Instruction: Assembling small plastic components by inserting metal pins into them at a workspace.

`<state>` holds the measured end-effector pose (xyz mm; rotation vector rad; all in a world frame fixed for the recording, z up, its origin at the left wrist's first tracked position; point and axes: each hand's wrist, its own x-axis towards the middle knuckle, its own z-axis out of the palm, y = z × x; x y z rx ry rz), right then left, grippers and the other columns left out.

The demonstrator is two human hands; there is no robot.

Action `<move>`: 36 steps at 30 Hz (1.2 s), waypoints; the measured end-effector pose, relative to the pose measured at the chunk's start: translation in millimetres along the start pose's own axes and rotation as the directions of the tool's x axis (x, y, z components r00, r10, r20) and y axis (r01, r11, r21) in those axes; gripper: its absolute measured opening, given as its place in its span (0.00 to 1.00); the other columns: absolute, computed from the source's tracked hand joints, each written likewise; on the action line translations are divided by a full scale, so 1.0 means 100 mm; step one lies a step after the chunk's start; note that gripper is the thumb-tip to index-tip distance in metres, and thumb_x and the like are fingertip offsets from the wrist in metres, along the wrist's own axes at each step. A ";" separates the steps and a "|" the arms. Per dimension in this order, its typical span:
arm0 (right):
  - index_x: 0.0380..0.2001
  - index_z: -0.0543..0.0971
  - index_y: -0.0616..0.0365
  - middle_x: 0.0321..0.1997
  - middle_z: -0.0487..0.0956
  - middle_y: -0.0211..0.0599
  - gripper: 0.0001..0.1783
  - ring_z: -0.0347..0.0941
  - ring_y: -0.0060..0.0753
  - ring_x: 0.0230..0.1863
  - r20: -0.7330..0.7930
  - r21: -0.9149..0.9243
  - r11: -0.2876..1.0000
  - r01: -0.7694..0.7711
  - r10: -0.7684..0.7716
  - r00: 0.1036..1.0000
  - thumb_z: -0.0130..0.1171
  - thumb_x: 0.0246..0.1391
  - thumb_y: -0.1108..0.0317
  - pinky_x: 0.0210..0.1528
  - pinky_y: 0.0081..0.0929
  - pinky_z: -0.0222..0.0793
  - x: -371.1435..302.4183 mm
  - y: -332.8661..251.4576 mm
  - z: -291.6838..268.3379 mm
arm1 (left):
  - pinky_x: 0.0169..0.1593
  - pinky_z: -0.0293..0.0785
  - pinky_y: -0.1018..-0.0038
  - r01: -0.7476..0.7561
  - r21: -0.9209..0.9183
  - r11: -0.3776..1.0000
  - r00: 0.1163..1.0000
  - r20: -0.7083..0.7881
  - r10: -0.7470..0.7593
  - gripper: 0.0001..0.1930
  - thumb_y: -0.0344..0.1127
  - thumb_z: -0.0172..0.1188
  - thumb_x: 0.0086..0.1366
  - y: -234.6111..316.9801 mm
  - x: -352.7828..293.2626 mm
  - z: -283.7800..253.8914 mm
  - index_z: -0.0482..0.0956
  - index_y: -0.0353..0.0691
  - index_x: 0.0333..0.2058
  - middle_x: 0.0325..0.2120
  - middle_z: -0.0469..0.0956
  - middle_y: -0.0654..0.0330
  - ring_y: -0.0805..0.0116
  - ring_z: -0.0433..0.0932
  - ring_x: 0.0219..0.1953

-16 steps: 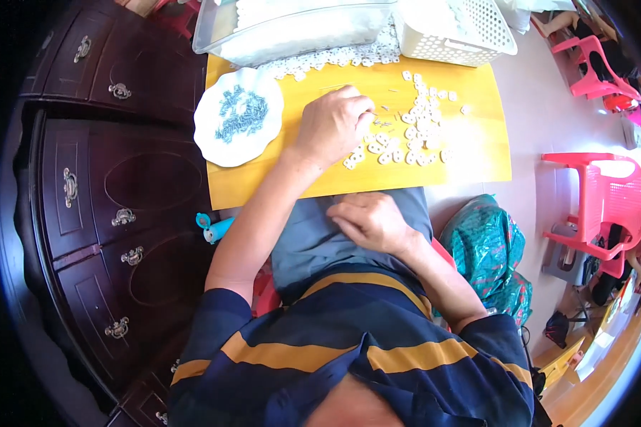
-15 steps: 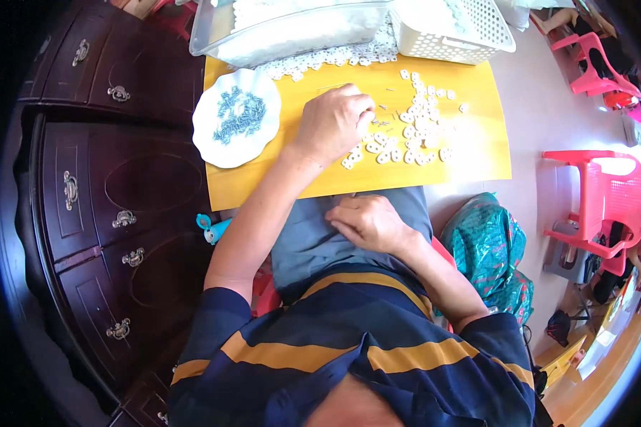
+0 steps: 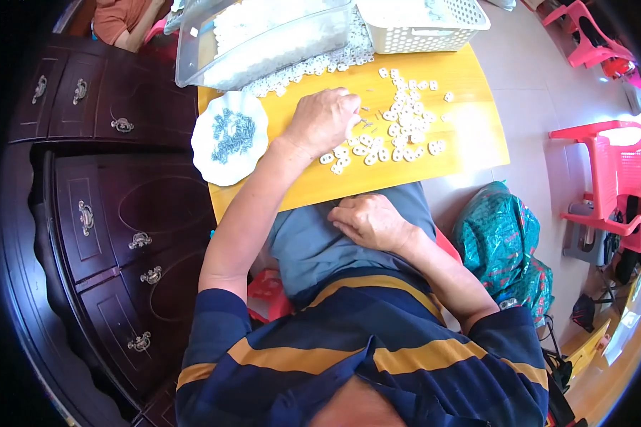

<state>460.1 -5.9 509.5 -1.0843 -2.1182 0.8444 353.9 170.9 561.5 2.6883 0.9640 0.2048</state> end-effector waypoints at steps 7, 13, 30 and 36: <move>0.34 0.81 0.56 0.29 0.79 0.41 0.06 0.77 0.48 0.34 0.052 -0.007 1.000 -0.002 0.002 0.999 0.61 0.54 0.68 0.38 0.41 0.73 -0.02 -0.01 0.07 | 0.40 0.76 0.59 -0.067 0.043 0.997 0.998 0.007 0.066 0.06 0.36 0.61 0.61 -0.09 -0.01 0.04 0.79 0.41 0.31 0.29 0.78 0.57 0.54 0.79 0.36; 0.34 0.81 0.56 0.30 0.80 0.42 0.06 0.77 0.49 0.34 0.052 -0.014 1.000 0.000 0.001 0.999 0.60 0.54 0.68 0.37 0.42 0.73 -0.02 -0.01 0.08 | 0.39 0.76 0.62 -0.144 -0.027 0.989 0.989 -0.043 0.142 0.06 0.37 0.59 0.61 -0.16 -0.06 0.01 0.82 0.43 0.31 0.30 0.78 0.60 0.57 0.79 0.36; 0.35 0.82 0.58 0.32 0.81 0.44 0.07 0.78 0.49 0.35 0.036 0.088 0.996 -0.013 0.010 0.999 0.61 0.54 0.69 0.39 0.40 0.74 0.02 -0.09 0.05 | 0.36 0.75 0.59 -0.009 -0.176 0.984 0.998 -0.070 -0.003 0.05 0.34 0.55 0.57 -0.15 -0.10 -0.21 0.75 0.40 0.28 0.28 0.79 0.56 0.53 0.79 0.32; 0.37 0.82 0.61 0.32 0.83 0.38 0.07 0.80 0.33 0.33 0.001 0.439 0.890 -0.122 0.136 0.991 0.60 0.59 0.69 0.37 0.31 0.75 0.05 -0.15 0.08 | 0.31 0.72 0.73 -0.021 -0.688 0.725 0.968 -0.196 -0.158 0.04 0.27 0.60 0.57 0.11 -0.61 -0.24 0.74 0.34 0.27 0.21 0.73 0.60 0.72 0.74 0.23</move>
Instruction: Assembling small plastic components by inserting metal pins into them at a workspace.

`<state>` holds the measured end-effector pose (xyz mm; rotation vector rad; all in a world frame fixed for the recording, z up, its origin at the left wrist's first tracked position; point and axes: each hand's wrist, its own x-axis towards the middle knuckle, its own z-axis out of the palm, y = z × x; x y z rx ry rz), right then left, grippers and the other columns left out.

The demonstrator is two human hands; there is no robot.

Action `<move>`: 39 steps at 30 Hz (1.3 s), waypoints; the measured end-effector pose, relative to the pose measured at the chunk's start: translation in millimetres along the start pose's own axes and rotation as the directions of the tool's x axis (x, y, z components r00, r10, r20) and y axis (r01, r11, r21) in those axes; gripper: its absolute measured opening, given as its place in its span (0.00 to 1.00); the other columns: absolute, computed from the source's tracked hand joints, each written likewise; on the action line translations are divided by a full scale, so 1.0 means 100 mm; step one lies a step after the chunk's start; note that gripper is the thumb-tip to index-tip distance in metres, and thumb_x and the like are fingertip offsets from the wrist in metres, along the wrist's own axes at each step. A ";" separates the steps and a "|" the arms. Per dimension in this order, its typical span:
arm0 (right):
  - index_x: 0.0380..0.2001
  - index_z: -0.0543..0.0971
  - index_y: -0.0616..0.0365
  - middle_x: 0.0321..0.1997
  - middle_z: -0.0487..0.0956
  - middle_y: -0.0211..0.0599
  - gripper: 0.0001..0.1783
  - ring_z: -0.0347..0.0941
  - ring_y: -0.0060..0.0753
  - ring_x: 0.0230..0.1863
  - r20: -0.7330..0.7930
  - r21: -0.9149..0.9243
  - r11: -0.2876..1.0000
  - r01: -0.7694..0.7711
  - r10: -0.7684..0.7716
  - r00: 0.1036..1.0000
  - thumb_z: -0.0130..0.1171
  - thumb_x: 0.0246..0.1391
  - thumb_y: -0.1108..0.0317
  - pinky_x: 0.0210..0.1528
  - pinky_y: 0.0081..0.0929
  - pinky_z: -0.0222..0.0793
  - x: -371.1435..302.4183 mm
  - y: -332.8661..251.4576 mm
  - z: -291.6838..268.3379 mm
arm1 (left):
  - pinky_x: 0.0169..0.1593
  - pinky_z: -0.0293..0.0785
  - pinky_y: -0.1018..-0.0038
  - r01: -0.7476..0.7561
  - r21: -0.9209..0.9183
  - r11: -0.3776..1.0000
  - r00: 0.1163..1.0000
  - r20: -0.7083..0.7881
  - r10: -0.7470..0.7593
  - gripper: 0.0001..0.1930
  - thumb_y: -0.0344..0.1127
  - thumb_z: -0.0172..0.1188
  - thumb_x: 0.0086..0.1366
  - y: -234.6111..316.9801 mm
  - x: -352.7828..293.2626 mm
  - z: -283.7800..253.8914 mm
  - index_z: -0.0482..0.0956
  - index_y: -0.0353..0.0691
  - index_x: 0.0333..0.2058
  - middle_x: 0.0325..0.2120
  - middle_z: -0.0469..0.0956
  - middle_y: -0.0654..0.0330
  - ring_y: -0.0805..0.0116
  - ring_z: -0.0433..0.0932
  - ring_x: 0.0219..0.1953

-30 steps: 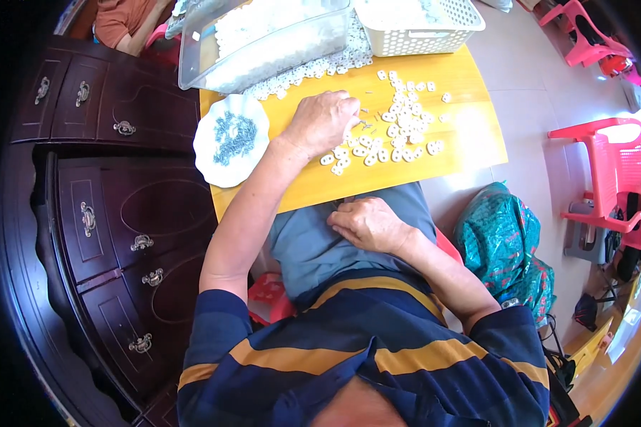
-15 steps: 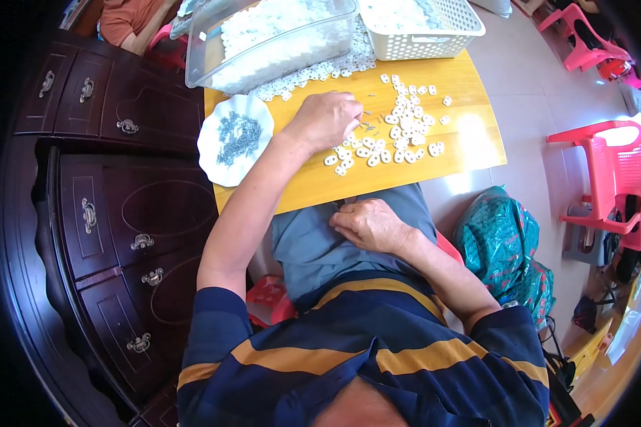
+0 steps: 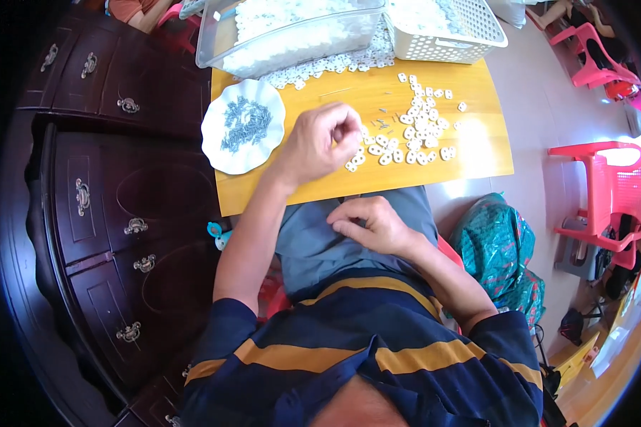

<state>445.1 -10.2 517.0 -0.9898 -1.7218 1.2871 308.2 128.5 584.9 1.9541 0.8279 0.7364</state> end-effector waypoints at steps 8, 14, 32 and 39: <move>0.45 0.78 0.60 0.37 0.81 0.30 0.13 0.75 0.18 0.35 0.023 0.835 0.504 -0.222 0.371 0.928 0.52 0.69 0.62 0.42 0.17 0.71 -0.02 0.03 -0.03 | 0.38 0.72 0.75 -0.134 -0.131 0.982 0.991 -0.041 0.130 0.04 0.26 0.59 0.56 0.01 -0.68 0.14 0.72 0.36 0.28 0.32 0.76 0.56 0.69 0.74 0.33; 0.45 0.79 0.59 0.38 0.81 0.30 0.11 0.75 0.19 0.32 -0.002 0.879 0.433 -0.200 0.423 0.906 0.56 0.66 0.63 0.39 0.17 0.72 0.01 -0.10 -0.05 | 0.37 0.72 0.75 -0.086 -0.235 0.968 0.994 -0.084 0.068 0.04 0.26 0.60 0.56 -0.01 -0.76 0.16 0.73 0.35 0.28 0.32 0.76 0.55 0.69 0.75 0.32; 0.35 0.81 0.63 0.29 0.82 0.30 0.07 0.75 0.18 0.32 -0.311 0.432 0.874 -0.224 0.377 0.872 0.61 0.62 0.69 0.37 0.18 0.72 0.02 -0.18 -0.05 | 0.32 0.71 0.81 0.046 -0.226 0.973 0.982 -0.168 -0.085 0.01 0.23 0.61 0.63 -0.09 -0.95 0.24 0.78 0.33 0.33 0.28 0.77 0.61 0.77 0.75 0.29; 0.32 0.82 0.64 0.26 0.81 0.29 0.05 0.74 0.15 0.29 -0.449 0.017 0.977 -0.211 0.196 0.872 0.65 0.58 0.72 0.34 0.16 0.70 0.08 -0.34 -0.06 | 0.31 0.68 0.82 0.107 -0.305 0.946 0.969 -0.179 -0.168 0.03 0.27 0.59 0.66 -0.15 -1.00 0.35 0.76 0.34 0.34 0.26 0.75 0.64 0.80 0.71 0.27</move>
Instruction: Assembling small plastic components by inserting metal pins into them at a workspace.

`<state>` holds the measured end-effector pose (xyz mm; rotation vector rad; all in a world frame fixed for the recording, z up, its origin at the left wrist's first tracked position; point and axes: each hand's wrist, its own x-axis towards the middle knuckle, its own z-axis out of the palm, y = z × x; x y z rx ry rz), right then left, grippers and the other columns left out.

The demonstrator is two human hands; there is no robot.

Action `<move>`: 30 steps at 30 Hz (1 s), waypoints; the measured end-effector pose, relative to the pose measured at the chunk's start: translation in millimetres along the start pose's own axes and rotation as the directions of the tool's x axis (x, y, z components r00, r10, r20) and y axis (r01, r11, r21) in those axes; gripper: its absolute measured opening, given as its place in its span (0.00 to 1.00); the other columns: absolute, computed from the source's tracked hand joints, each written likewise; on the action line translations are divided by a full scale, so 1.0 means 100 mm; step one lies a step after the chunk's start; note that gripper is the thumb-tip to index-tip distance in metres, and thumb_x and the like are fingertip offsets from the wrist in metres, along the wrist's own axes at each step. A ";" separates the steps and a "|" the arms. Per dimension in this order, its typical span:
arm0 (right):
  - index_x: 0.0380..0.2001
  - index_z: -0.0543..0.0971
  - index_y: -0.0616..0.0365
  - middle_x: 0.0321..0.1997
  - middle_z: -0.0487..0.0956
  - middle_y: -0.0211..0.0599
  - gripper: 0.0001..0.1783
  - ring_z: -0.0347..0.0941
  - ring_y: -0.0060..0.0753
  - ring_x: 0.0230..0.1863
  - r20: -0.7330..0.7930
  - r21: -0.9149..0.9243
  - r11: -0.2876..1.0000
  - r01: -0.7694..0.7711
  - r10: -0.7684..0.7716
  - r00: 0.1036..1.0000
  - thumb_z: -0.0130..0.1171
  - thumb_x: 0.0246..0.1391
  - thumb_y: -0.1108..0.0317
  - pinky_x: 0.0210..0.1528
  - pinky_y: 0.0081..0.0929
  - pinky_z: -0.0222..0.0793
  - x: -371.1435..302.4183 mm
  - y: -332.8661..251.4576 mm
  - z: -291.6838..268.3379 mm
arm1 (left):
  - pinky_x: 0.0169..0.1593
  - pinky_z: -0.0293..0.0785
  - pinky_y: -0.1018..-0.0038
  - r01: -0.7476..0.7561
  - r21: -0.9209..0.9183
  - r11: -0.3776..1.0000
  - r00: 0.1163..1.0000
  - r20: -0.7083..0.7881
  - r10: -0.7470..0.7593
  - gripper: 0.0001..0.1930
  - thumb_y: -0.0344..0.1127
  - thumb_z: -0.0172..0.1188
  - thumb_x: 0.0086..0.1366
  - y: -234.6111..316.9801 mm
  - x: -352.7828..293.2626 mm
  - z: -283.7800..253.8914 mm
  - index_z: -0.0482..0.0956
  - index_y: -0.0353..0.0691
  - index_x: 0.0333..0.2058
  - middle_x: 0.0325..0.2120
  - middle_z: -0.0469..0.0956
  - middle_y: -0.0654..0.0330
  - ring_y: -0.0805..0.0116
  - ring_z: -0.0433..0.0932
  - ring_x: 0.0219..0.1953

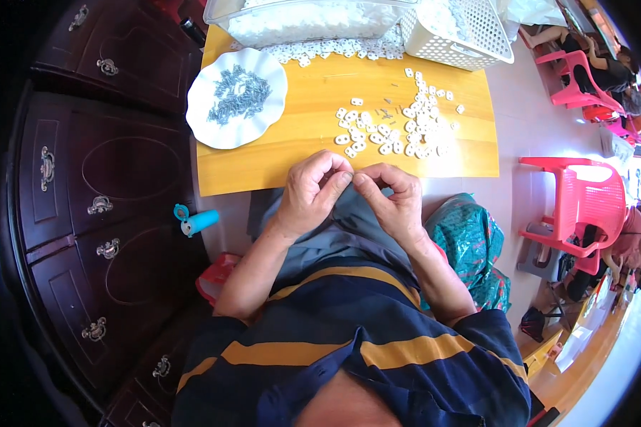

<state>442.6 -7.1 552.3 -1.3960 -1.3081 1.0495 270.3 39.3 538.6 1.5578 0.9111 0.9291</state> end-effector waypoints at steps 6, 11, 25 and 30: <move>0.30 0.81 0.62 0.24 0.80 0.32 0.04 0.76 0.17 0.25 -0.112 -0.117 0.990 0.073 -0.087 0.990 0.64 0.56 0.72 0.30 0.19 0.72 0.10 0.10 -0.14 | 0.28 0.67 0.76 -0.040 0.045 0.998 0.999 -0.023 0.041 0.06 0.30 0.60 0.64 -0.02 -0.03 -0.03 0.74 0.35 0.31 0.22 0.73 0.62 0.74 0.71 0.23; 0.31 0.81 0.59 0.25 0.79 0.37 0.03 0.76 0.27 0.23 -0.188 -0.501 0.862 0.075 -0.193 0.963 0.65 0.52 0.73 0.28 0.25 0.71 0.35 0.03 -0.47 | 0.28 0.67 0.76 0.043 -0.029 0.999 0.999 -0.027 -0.044 0.05 0.29 0.60 0.64 -0.06 -0.05 -0.03 0.74 0.36 0.30 0.22 0.73 0.62 0.73 0.71 0.23; 0.31 0.84 0.56 0.30 0.81 0.39 0.04 0.79 0.37 0.28 -0.280 -0.623 0.781 -0.052 -0.161 0.946 0.64 0.52 0.69 0.33 0.31 0.74 0.53 0.13 -0.72 | 0.28 0.69 0.77 0.000 -0.024 1.000 0.999 -0.037 -0.001 0.04 0.26 0.60 0.62 -0.10 -0.04 -0.04 0.75 0.35 0.29 0.22 0.74 0.62 0.75 0.72 0.23; 0.30 0.84 0.58 0.30 0.81 0.40 0.04 0.79 0.39 0.29 -0.227 -0.677 0.735 -0.027 -0.174 0.958 0.65 0.51 0.70 0.33 0.31 0.74 0.52 0.13 -0.77 | 0.28 0.69 0.78 0.013 -0.017 1.000 1.000 -0.022 -0.014 0.04 0.26 0.59 0.63 -0.11 -0.04 -0.05 0.74 0.35 0.29 0.22 0.74 0.63 0.76 0.72 0.23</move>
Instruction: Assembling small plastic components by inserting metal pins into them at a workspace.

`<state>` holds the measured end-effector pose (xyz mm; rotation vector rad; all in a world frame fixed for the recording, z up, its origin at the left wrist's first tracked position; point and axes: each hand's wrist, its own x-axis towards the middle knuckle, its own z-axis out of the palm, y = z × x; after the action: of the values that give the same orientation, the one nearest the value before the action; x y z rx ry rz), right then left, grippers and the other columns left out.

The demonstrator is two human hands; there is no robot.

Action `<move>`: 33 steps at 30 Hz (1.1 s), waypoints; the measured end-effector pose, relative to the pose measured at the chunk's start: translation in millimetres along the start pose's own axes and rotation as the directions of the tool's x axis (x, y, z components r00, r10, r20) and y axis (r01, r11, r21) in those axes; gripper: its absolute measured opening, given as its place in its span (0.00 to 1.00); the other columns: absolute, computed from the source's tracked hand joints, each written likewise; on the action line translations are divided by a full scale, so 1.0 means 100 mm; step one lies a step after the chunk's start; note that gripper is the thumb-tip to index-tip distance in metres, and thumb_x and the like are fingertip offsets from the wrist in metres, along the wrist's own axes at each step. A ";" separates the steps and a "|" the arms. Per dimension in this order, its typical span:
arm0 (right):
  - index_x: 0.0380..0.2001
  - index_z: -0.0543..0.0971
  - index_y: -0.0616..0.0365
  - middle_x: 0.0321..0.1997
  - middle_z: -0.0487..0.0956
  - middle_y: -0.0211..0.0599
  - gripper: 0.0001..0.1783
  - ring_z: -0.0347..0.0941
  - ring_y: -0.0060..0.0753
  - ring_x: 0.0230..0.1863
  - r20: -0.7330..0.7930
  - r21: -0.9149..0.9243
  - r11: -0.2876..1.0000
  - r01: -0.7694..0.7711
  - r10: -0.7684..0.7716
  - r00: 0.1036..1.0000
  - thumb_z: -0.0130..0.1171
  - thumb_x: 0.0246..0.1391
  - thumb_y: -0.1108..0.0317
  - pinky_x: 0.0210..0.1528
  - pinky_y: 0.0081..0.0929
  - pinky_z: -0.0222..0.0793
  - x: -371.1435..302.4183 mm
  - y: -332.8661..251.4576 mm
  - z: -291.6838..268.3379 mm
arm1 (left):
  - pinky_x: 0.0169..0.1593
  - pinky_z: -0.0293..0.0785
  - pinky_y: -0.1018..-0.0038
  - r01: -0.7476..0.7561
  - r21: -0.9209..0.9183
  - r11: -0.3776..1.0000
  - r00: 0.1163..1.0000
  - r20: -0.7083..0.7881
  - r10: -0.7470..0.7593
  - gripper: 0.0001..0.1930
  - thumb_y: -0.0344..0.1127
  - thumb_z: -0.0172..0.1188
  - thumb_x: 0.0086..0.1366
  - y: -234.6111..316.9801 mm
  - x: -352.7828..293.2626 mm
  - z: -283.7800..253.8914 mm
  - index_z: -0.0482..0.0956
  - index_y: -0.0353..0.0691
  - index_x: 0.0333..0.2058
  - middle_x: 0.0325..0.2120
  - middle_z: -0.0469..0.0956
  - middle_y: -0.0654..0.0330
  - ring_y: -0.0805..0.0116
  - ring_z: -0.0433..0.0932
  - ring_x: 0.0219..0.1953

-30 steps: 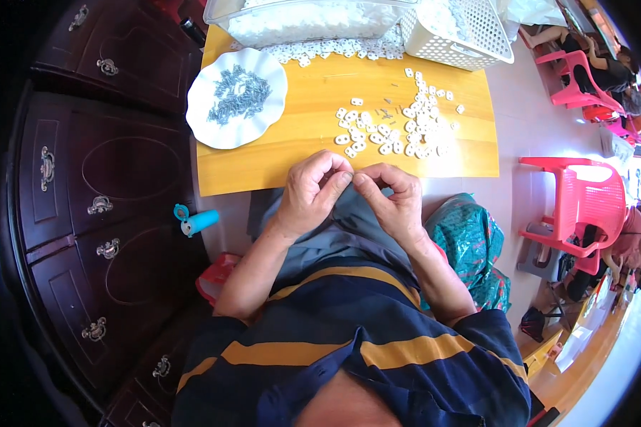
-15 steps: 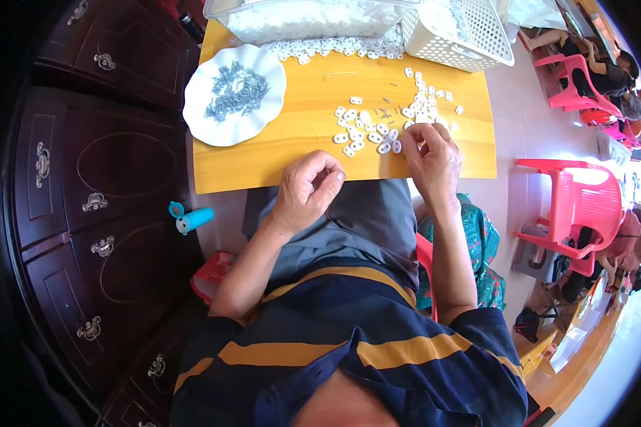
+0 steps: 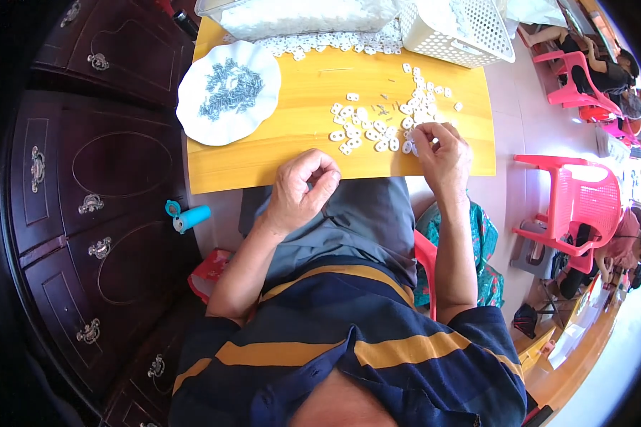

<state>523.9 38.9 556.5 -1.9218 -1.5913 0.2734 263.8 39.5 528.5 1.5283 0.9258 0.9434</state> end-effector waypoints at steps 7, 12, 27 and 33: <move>0.32 0.86 0.56 0.30 0.81 0.39 0.07 0.78 0.36 0.27 0.048 -0.030 0.996 0.088 -0.086 0.995 0.67 0.50 0.68 0.33 0.29 0.74 0.05 0.08 0.02 | 0.31 0.68 0.83 0.000 0.005 1.000 0.999 0.044 0.000 0.04 0.27 0.59 0.66 -0.01 -0.01 -0.02 0.74 0.34 0.31 0.26 0.74 0.67 0.83 0.70 0.26; 0.32 0.86 0.56 0.31 0.81 0.40 0.06 0.79 0.38 0.29 0.062 -0.056 0.994 0.099 -0.095 0.994 0.66 0.51 0.67 0.36 0.31 0.75 0.08 0.13 0.01 | 0.31 0.68 0.83 -0.001 0.003 1.000 0.999 0.045 0.001 0.04 0.27 0.59 0.66 -0.02 -0.01 -0.02 0.74 0.35 0.31 0.26 0.73 0.67 0.83 0.70 0.26; 0.36 0.77 0.60 0.28 0.77 0.34 0.09 0.70 0.22 0.24 -0.013 0.225 0.974 -0.007 0.010 1.000 0.53 0.66 0.66 0.28 0.22 0.67 -0.04 0.05 -0.03 | 0.27 0.69 0.80 0.010 -0.006 1.000 1.000 -0.024 -0.010 0.04 0.25 0.59 0.63 0.07 0.00 0.04 0.75 0.34 0.29 0.22 0.75 0.63 0.79 0.73 0.23; 0.42 0.75 0.54 0.29 0.78 0.26 0.06 0.63 0.13 0.21 0.504 0.810 0.270 -0.520 0.132 0.854 0.52 0.68 0.65 0.24 0.11 0.58 -0.37 -0.18 0.12 | 0.30 0.69 0.82 -0.015 -0.064 0.998 0.998 0.068 0.019 0.02 0.26 0.57 0.67 0.28 0.13 0.17 0.75 0.35 0.33 0.26 0.75 0.66 0.82 0.72 0.26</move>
<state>493.8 9.2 548.9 -1.1917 -0.7428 1.4608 286.8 41.4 555.4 1.5072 0.8278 0.9189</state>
